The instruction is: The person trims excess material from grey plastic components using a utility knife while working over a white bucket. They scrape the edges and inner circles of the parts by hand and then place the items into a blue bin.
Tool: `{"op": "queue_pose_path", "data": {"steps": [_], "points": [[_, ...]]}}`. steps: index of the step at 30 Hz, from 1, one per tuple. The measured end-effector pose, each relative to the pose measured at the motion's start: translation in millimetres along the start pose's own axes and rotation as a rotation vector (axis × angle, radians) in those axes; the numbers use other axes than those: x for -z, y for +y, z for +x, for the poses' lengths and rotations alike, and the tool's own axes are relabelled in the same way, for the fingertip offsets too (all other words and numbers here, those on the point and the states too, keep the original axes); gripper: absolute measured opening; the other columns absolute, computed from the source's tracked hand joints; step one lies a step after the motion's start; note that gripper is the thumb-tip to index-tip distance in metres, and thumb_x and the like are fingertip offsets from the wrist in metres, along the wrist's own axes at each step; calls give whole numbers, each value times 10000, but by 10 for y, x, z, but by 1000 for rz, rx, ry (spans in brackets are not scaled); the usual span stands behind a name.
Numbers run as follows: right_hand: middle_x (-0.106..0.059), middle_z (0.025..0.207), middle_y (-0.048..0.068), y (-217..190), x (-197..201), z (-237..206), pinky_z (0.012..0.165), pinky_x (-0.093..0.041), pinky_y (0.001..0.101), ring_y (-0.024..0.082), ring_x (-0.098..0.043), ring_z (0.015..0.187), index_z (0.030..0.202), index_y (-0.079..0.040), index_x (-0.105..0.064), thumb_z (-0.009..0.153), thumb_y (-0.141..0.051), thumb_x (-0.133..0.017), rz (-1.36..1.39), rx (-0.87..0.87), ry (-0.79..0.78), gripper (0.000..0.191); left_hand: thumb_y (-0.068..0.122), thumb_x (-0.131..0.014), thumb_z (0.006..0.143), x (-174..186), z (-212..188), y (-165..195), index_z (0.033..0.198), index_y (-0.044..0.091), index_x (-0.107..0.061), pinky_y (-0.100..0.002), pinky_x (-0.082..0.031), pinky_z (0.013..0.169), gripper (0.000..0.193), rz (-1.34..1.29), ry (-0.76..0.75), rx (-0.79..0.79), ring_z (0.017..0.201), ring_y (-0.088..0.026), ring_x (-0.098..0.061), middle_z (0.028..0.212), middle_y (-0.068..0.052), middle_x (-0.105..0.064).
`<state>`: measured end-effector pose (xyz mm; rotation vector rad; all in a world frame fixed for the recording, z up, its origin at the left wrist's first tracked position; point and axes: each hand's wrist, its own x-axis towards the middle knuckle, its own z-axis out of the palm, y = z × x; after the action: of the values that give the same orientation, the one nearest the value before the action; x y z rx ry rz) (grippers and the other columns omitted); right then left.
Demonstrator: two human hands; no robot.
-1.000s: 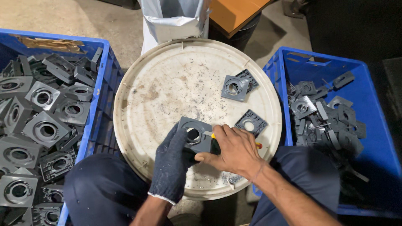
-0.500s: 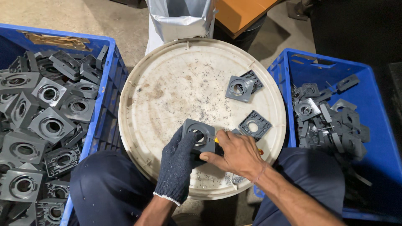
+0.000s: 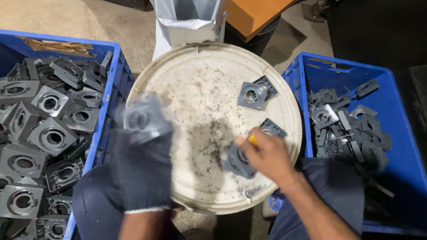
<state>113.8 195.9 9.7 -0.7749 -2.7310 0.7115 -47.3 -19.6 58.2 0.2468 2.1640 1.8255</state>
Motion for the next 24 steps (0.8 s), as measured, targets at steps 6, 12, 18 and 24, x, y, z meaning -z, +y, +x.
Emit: {"op": "queue_pose_path", "data": {"steps": [6, 12, 18, 24], "points": [[-726, 838, 176, 104, 291, 10, 615, -548, 493, 387, -715, 737, 1034, -67, -695, 856, -501, -714, -295, -119, -112, 469, 440, -401, 1081, 311, 274, -118, 1281, 8, -547, -456, -603, 988, 498, -1182, 266, 285, 1177, -338, -647, 1384, -227, -618], [-667, 1083, 191, -41, -37, -67, 687, -550, 487, 346, -710, 860, 1020, -2, -679, 779, -524, -788, -406, -50, -463, 585, 250, -702, 887, -196, -20, -251, 1254, -39, -653, -410, -572, 952, 469, -91, -449, -4, 1169, -291, -713, 1443, -157, -662], [-657, 832, 81, 136, 209, -67, 660, -491, 358, 210, -618, 762, 960, -15, -762, 762, -375, -815, 235, 50, -387, 414, 373, -790, 826, -478, -147, -302, 1537, 40, -378, -349, -509, 1052, 886, -37, -628, 48, 1291, -228, -611, 1457, -193, -588], [-579, 721, -29, 198, 217, -251, 497, -311, 243, 55, -427, 576, 1064, -41, -780, 822, -221, -693, 1134, -243, -481, 313, 340, -802, 790, -512, -284, -357, 1597, 23, -332, -419, -558, 1012, 986, -660, -893, 315, 1218, -280, -653, 1435, -201, -603]]}}
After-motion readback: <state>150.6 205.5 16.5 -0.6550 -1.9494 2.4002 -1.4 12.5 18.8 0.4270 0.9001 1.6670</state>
